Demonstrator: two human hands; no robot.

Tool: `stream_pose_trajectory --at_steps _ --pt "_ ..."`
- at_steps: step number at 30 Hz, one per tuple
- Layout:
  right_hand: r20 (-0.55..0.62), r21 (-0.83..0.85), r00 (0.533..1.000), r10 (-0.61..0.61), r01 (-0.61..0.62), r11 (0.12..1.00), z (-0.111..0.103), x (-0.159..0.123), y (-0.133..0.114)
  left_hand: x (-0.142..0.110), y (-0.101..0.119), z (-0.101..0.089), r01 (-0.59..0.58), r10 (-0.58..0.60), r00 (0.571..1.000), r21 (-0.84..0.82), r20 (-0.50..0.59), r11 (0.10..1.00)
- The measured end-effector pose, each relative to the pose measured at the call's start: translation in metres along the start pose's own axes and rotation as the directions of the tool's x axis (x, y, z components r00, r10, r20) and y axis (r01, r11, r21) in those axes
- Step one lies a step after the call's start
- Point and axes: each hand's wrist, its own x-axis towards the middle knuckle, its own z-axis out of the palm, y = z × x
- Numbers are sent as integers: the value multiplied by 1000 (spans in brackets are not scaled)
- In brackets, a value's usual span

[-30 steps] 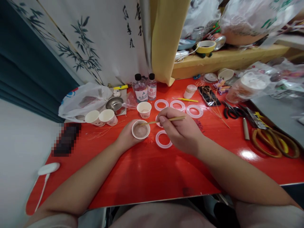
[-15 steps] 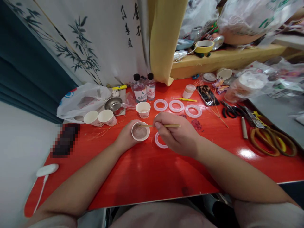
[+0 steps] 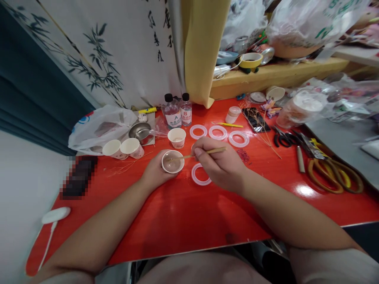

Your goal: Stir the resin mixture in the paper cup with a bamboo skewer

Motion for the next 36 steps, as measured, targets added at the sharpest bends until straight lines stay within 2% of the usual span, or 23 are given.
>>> stream_pose_trajectory --at_steps 2,6,10,12,15,18,22,25,28,32,34,36 --pt "-16 -13 999 38 -38 999 -1 0 -1 0 2 0 -3 3 1000 -6 -7 1000" --pt "62 71 995 75 -79 994 0 0 -2 -1 3 0 15 -14 1000 -56 13 998" --pt "-27 60 997 78 -77 995 1 2 0 -1 2 -1 -5 7 1000 -109 18 994" --pt "-10 49 995 99 -98 994 1 2 0 0 1 -3 1 6 999 -142 50 990" --pt "10 132 995 100 -100 986 1 2 2 0 1 -5 13 4 995 -178 97 984" --pt "-33 100 995 99 -95 990 0 1 4 -1 0 -5 7 12 996 -206 89 979" --pt "4 114 995 98 -98 989 0 1 5 -2 -2 -2 0 20 997 -253 77 968" --pt "-26 91 996 84 -81 993 0 1 4 -3 -1 -1 7 8 998 -251 59 968" --pt "-10 65 996 94 -93 994 0 0 2 -2 1 -2 23 -9 998 -239 59 971" --pt "-29 38 996 83 -82 996 0 0 -1 -2 1 -3 -4 18 998 -218 62 976" --pt "-7 0 995 99 -99 995 0 0 -1 -3 1 -3 -19 33 998 -210 62 978" --pt "29 39 994 103 -104 994 1 1 0 -3 0 -3 -17 32 997 -209 71 978"
